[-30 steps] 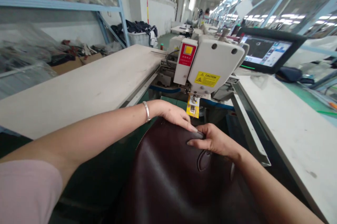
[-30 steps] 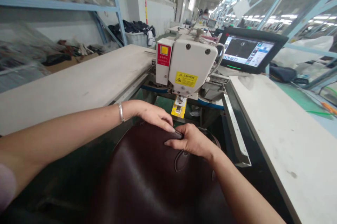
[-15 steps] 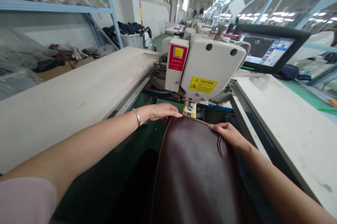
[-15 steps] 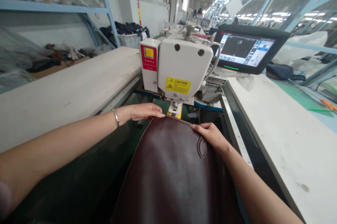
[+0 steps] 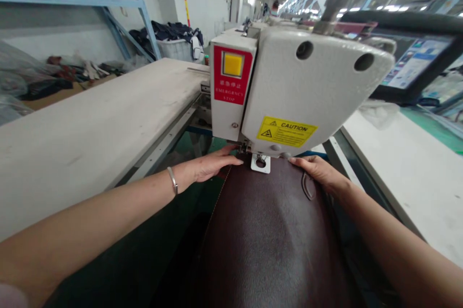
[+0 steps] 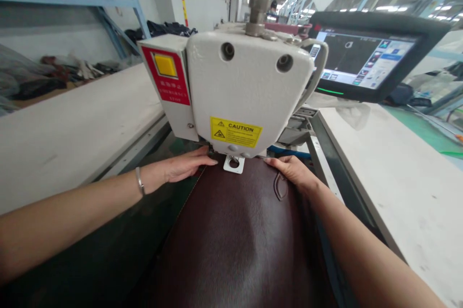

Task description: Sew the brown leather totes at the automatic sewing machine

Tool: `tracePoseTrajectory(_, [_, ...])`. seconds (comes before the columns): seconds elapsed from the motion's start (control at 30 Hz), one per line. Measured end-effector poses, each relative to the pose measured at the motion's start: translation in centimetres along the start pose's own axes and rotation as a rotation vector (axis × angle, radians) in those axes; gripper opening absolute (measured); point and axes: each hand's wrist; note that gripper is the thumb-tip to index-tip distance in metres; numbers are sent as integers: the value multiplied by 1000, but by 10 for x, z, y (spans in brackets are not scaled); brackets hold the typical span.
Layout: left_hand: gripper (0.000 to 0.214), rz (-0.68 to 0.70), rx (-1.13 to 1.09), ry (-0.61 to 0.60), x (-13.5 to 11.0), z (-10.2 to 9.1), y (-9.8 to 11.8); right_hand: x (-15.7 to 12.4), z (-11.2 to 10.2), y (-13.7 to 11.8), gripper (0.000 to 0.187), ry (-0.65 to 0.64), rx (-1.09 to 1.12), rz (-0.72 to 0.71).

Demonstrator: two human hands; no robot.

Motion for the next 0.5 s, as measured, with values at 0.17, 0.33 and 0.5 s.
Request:
tracePoseTrajectory(0.17, [67,-60,-153,13,-3,3,2,6,-2,3,44,-12,-9,-26])
tracePoseTrajectory(0.33, [72,-75,-177,21,-8,5,0,6,-1,6,46,-44,-21,-29])
tracePoseTrajectory(0.5, [71,-72,-198,26,-7,5,1,6,-1,6,49,-35,-86,-95])
Point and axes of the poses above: each hand's wrist, its own x-axis towards the middle knuckle, its own z-axis out of the palm, y = z × x, and after that the axes turned 1 degree about z, right-handed
